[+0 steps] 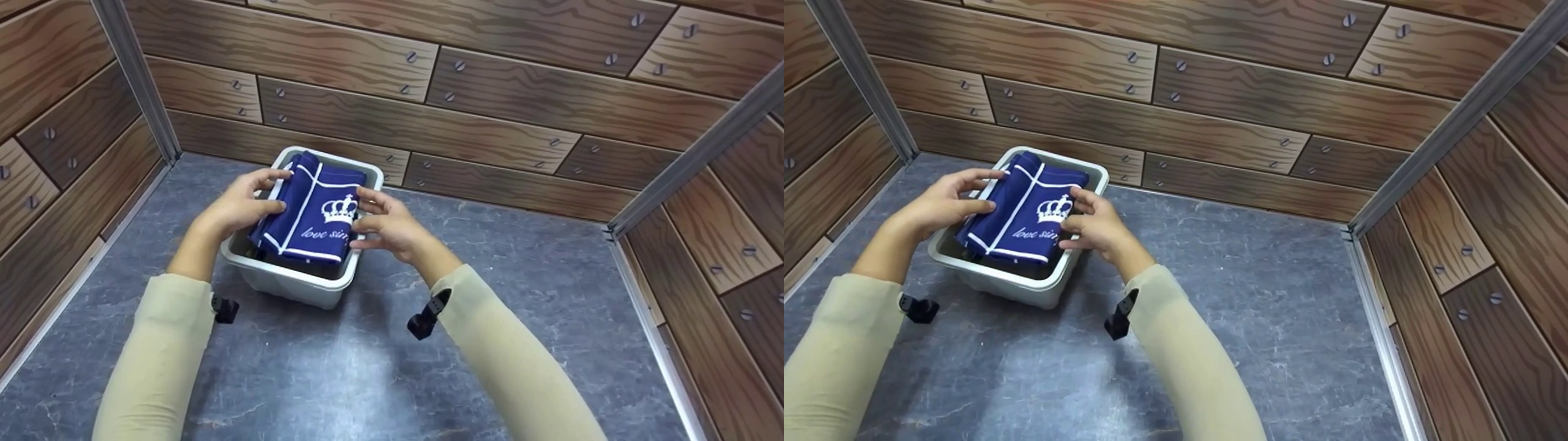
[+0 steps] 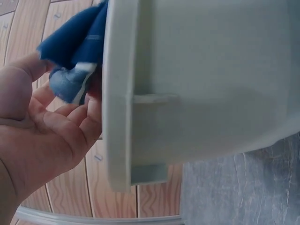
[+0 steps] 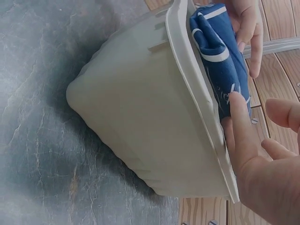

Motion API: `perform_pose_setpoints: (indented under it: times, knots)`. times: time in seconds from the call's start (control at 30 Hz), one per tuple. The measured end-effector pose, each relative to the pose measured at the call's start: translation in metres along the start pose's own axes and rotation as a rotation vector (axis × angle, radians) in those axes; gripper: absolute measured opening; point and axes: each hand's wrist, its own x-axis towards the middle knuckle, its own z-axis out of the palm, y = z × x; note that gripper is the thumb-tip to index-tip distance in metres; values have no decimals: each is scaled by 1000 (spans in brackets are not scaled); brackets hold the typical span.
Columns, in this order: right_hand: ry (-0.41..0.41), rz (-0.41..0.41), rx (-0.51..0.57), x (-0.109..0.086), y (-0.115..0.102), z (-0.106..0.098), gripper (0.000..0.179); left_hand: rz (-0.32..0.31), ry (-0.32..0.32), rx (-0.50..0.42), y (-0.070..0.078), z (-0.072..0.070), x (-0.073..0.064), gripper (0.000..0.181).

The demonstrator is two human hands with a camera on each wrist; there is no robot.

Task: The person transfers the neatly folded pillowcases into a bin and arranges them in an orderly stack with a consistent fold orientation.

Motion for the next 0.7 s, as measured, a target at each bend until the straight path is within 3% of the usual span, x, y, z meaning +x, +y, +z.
perform_pose_setpoints:
  times: [0.17, 0.33, 0.47, 0.7]
  knots:
    - [0, -6, 7, -2, -1, -2, 75, 6, 6, -1, -1, 0, 1, 58]
    - [-9, -15, 9, -3, -1, -6, 70, -6, -27, 30, -3, -1, -3, 56]
    - [-6, -32, 8, -4, -1, -10, 67, 9, -46, 1, -2, 2, -4, 56]
    - [-8, -41, 28, -12, -1, -20, 67, 48, -19, -44, 4, 10, -9, 55]
